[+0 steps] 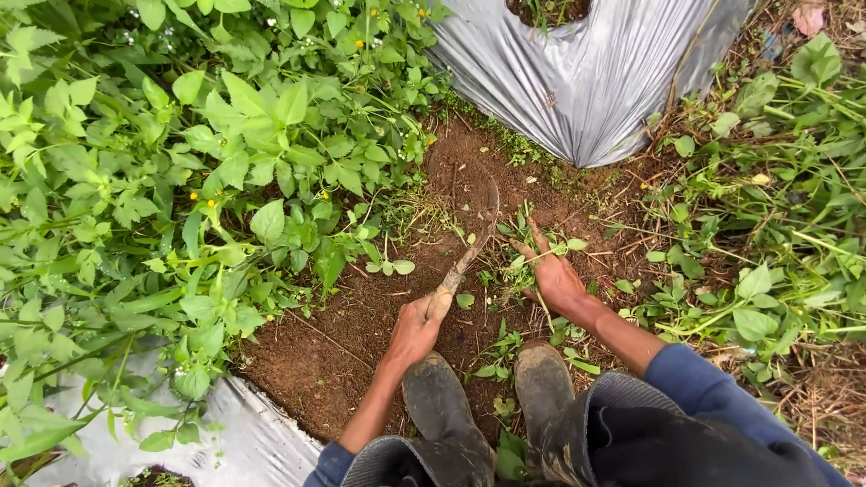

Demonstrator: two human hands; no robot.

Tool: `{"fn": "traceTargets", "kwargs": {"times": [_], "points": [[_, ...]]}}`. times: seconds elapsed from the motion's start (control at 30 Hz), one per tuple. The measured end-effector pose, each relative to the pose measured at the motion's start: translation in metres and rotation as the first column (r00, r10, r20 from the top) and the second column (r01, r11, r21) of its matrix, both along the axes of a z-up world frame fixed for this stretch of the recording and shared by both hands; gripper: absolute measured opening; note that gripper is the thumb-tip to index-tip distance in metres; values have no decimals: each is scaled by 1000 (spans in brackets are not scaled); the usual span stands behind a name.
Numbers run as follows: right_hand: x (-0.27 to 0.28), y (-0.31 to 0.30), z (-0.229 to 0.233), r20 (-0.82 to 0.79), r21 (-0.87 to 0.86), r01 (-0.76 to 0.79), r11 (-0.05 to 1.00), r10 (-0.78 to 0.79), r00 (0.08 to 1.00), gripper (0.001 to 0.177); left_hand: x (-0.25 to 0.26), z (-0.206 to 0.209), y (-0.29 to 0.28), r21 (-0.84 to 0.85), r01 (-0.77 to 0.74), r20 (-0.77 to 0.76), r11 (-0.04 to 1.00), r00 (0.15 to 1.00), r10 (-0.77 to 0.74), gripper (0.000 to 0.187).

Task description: The person uses a sickle to cut weeds at the base of plants in a garden bed. They pull the cut weeds by hand and toss them aside, clearing the soil around the crop plants.

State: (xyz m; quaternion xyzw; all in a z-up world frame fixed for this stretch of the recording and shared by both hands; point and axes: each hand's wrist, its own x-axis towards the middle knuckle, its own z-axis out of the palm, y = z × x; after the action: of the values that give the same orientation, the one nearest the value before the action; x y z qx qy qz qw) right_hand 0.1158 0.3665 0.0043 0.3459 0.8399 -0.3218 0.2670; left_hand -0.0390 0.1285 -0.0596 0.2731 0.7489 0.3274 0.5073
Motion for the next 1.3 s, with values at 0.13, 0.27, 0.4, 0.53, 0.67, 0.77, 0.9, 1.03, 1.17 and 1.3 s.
{"fn": "traceTargets", "kwargs": {"times": [0.13, 0.27, 0.4, 0.53, 0.67, 0.77, 0.9, 1.03, 1.17, 1.3], "points": [[-17, 4, -25, -70, 91, -159, 983, 165, 984, 99, -2, 10, -36, 7, -127, 11, 992, 992, 127, 46], [-99, 13, -13, -79, 302, -354, 885, 394, 916, 94, 4, 38, -68, 67, -270, -37, 961, 961, 272, 48], [-157, 29, -42, 75, 495, -599, 629, 657, 751, 112, 12, 62, -89, 14, -316, -59, 949, 947, 316, 45], [-181, 31, -99, -169, 552, -619, 558, 802, 572, 122, 37, 25, -135, -115, -329, -45, 937, 944, 326, 50], [-171, 21, -53, -110, 95, -639, 764, 646, 756, 86, 55, 2, -159, -120, -355, -59, 927, 935, 350, 40], [-138, 26, -78, -117, 148, -660, 736, 676, 727, 51, 53, 10, -144, -122, -332, -128, 935, 940, 317, 49], [-93, 30, -94, -110, 69, -638, 767, 642, 759, 62, 33, 39, -104, -106, -253, -245, 962, 944, 222, 58], [-30, 28, -125, -44, 214, -636, 741, 658, 752, 64, -1, 90, -44, -235, -186, -321, 954, 941, 104, 30], [-7, 20, -35, -124, 178, -398, 900, 422, 898, 71, -36, 88, 8, -284, -130, -382, 950, 924, 13, 31], [6, 24, -43, -135, 247, -333, 910, 373, 918, 80, -46, 114, 63, -291, -204, -369, 935, 925, 87, 37]]}}
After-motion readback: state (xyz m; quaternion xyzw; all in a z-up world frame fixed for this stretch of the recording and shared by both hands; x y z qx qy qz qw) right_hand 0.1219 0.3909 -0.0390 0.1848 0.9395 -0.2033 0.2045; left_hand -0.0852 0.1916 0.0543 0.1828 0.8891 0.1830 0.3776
